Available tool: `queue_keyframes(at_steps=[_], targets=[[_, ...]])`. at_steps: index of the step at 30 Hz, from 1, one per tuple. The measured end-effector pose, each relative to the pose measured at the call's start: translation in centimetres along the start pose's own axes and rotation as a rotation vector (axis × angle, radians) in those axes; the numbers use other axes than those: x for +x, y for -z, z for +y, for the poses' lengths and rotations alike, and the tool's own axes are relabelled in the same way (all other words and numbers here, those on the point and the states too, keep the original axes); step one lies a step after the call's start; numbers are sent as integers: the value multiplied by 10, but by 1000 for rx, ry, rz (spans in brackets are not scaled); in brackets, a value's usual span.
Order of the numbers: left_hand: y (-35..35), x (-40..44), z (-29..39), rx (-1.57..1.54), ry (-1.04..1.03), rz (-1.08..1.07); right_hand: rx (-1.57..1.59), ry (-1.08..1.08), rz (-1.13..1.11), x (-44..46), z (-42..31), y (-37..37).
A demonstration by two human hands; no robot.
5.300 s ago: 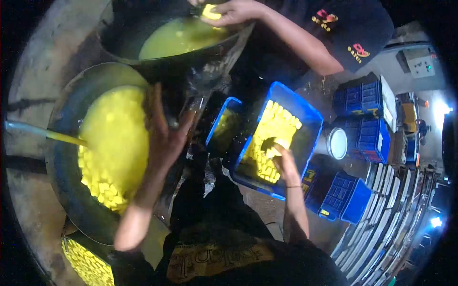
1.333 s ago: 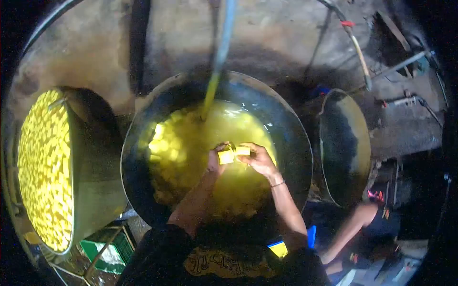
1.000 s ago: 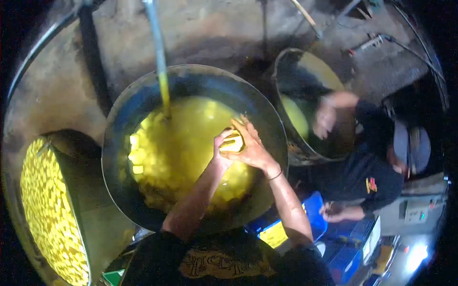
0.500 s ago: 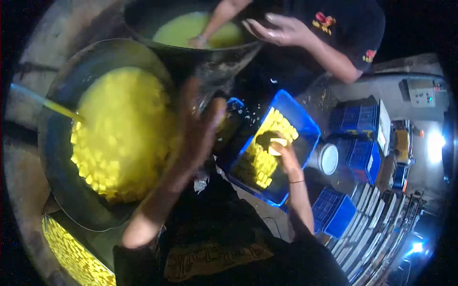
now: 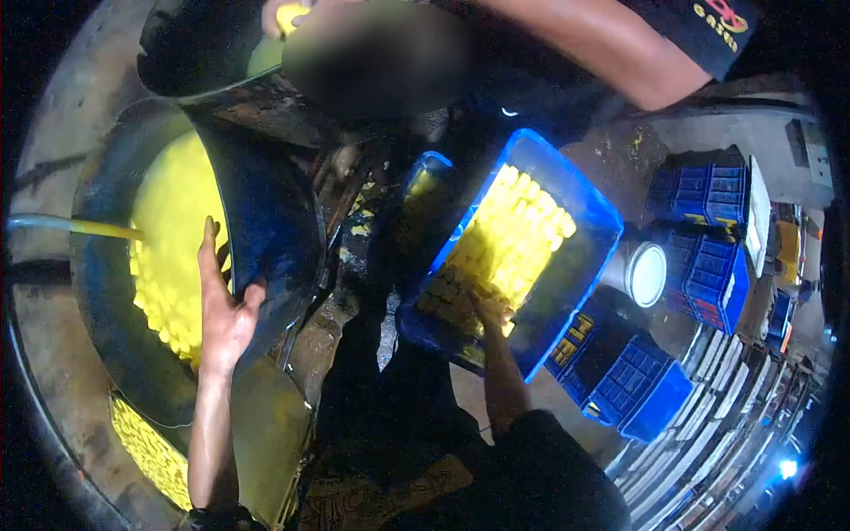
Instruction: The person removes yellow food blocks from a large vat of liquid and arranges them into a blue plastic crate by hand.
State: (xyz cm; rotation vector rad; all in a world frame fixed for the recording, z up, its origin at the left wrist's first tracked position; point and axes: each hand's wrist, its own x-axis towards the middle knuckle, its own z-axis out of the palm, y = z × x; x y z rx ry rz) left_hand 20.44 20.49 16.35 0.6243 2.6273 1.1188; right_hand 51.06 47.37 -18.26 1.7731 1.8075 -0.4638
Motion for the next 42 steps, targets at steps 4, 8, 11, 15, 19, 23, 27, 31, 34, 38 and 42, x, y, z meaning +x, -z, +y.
queue_keyframes(at_steps=[4,8,11,15,19,23,27,31,34,38,42], targets=[[4,3,-1,55,-37,-1,60,713,-72,74,13,-19],[24,-1,-3,-223,149,-1,-56,950,-217,80,-4,-23],[83,-3,-13,-269,161,116,-252,950,-348,63,-11,13],[156,-15,-83,-159,170,254,-68,1006,-374,17,-45,98],[169,-39,-129,57,475,-197,747,1326,-415,-212,-157,229],[76,-83,-252,664,223,-485,261,1768,-353,-416,-251,271],[51,-88,-291,848,-82,-894,-660,1888,-336,-431,-354,136],[33,-74,-310,693,-45,-766,-1126,1716,-174,-390,-387,16],[35,-69,-322,545,-13,-663,-1157,1618,-202,-349,-389,-30],[64,-62,-339,334,50,-506,-1257,1573,-288,-329,-401,-43],[101,-48,-360,337,163,-302,-1331,1565,-466,-334,-425,-17]])
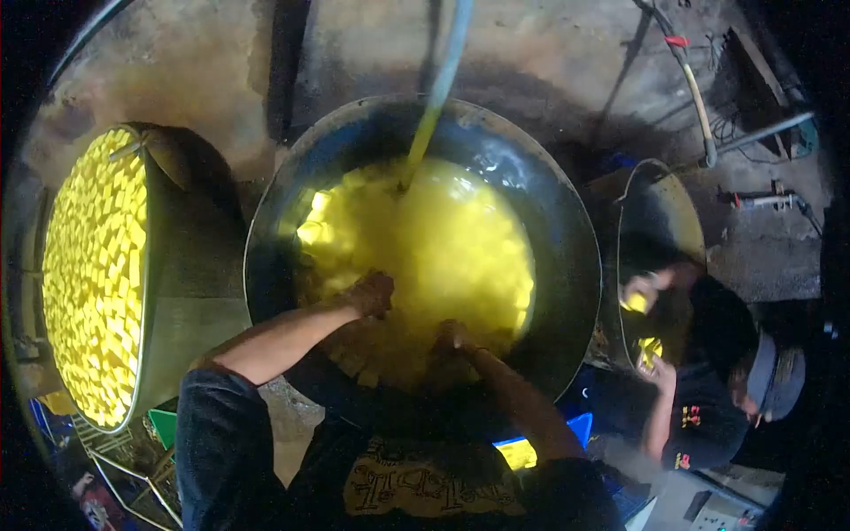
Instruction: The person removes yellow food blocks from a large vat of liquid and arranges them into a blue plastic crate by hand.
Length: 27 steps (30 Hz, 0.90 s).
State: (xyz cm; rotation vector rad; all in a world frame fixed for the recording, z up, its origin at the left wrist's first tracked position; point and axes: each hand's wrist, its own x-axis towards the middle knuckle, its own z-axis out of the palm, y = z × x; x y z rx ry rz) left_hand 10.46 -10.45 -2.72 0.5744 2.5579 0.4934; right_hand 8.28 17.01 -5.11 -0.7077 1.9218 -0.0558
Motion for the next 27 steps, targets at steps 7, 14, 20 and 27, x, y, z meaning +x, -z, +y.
queue_keyframes(at_steps=[7,14,20,27], targets=[[5,10,-44,231,216,54,477,304,193,37,39,99],[33,28,-67,-17,205,61,-161,256,745,98,-68,166],[66,18,-67,-1105,206,256,-74,425,829,152,-18,137],[42,54,-21,-2063,34,675,1051,321,469,-8,-48,172]])
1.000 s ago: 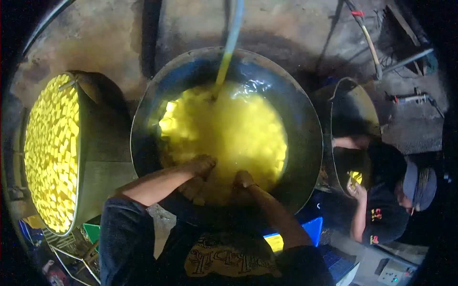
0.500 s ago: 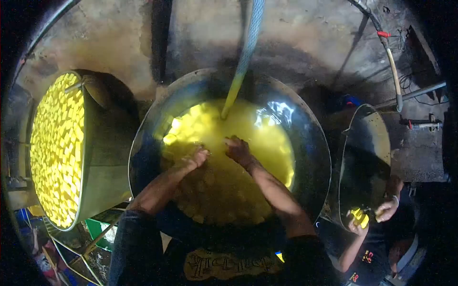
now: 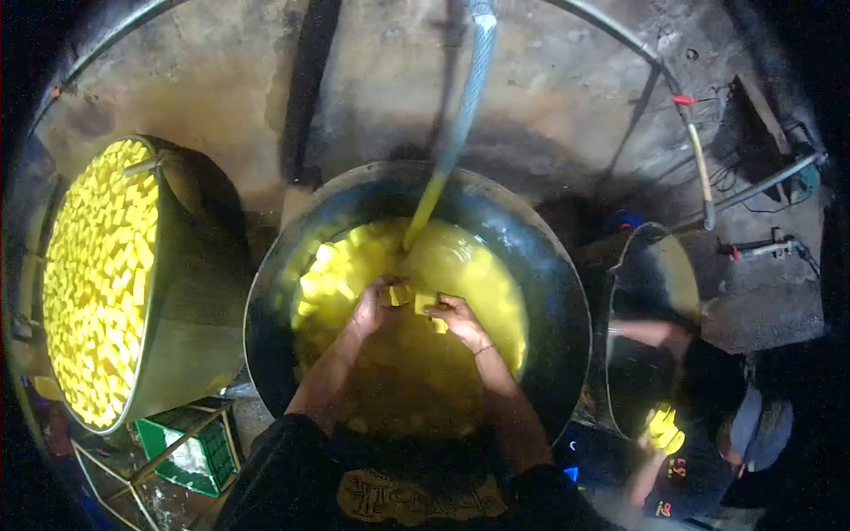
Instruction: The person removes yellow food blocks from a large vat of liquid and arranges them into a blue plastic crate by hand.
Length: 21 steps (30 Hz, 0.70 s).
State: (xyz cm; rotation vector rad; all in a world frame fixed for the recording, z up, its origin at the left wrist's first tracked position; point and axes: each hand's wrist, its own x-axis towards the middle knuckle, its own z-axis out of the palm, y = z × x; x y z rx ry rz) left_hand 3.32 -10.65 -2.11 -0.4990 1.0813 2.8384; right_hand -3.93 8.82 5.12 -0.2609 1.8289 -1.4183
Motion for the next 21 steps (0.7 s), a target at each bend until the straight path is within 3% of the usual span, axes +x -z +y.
queue_keyframes(at_steps=[1,2,4,5,6,8,10,12,14,16,17,18,21], targets=[[-2,10,-8,-246,147,188,63,55,4,-9,-5,-1],[-4,16,-22,-251,154,172,129,111,7,-16,-5,-1],[-19,23,-46,-310,-72,48,79,147,78,-30,-12,-4],[-37,20,-47,-324,-164,136,34,182,134,-34,-17,-7],[-51,14,-43,-324,-162,128,31,185,141,-34,-15,-8],[-68,1,-34,-356,-54,-91,46,212,124,-27,-8,-11],[-52,16,-69,-496,-25,-91,-137,286,157,-22,-1,-11],[-64,14,-78,-624,-205,46,-204,96,291,-33,-28,-21],[-71,15,-70,-589,-119,160,-228,137,259,-40,-48,-25],[-90,-3,-56,-457,-87,214,-672,377,317,-44,-58,-31],[-92,-5,-56,-341,-175,203,-902,382,308,-31,-42,-26],[-82,-3,-63,-342,-175,216,-897,379,295,-21,-29,-22],[-53,11,-82,-684,-71,153,-1326,566,-157,6,-23,-19]])
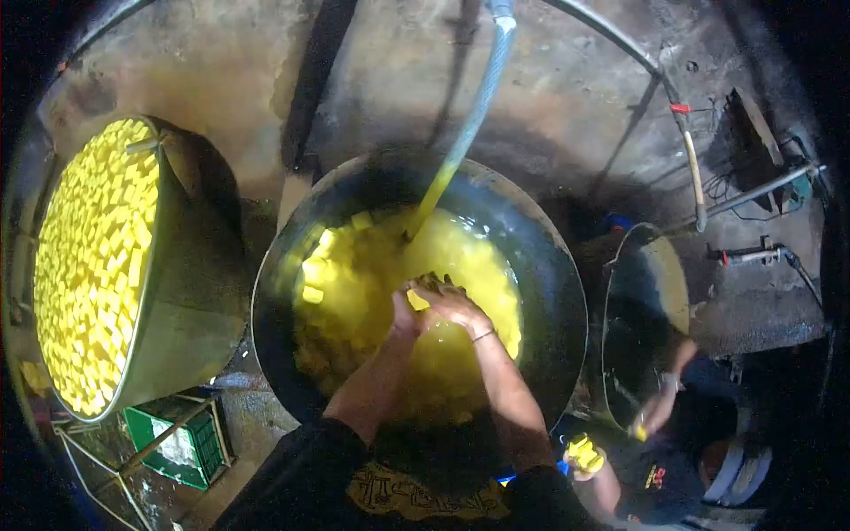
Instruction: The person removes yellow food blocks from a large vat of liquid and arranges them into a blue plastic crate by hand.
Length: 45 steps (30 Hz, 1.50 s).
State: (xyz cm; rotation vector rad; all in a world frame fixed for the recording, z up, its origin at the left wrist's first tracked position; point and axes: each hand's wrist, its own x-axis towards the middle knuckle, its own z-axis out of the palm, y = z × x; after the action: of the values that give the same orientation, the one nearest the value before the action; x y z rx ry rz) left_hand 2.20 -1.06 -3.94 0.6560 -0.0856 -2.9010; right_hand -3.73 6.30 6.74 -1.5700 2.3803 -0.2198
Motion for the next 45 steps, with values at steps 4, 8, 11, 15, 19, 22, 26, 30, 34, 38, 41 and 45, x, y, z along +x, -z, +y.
queue_keyframes(at_steps=[4,8,11,15,19,22,26,30,34,38,41,45], targets=[[-5,-24,7,76,-46,-48,467,-255,-46,76,-10,-27],[14,-23,20,166,14,-63,24,-364,-133,107,-27,-103],[15,-29,23,241,61,-94,103,-362,-63,110,-9,-123],[19,-24,29,427,116,-198,972,-213,164,60,9,-41],[28,5,15,657,48,-328,1184,-363,164,-12,-4,48],[18,15,-10,866,-151,-456,1251,-462,333,-63,-29,68],[-40,-16,-23,362,203,-383,851,-401,522,-106,-56,81],[-86,-60,-65,597,147,-390,283,-541,675,-143,-65,86],[-151,-118,-113,195,603,-415,498,-469,635,-214,-64,86],[-203,-219,-173,685,645,-275,1134,-456,859,-328,-105,105],[-202,-291,-223,856,683,-415,1191,-603,1222,-425,-170,94],[-178,-280,-228,1665,41,-931,1511,-758,1633,-535,-246,-17]])
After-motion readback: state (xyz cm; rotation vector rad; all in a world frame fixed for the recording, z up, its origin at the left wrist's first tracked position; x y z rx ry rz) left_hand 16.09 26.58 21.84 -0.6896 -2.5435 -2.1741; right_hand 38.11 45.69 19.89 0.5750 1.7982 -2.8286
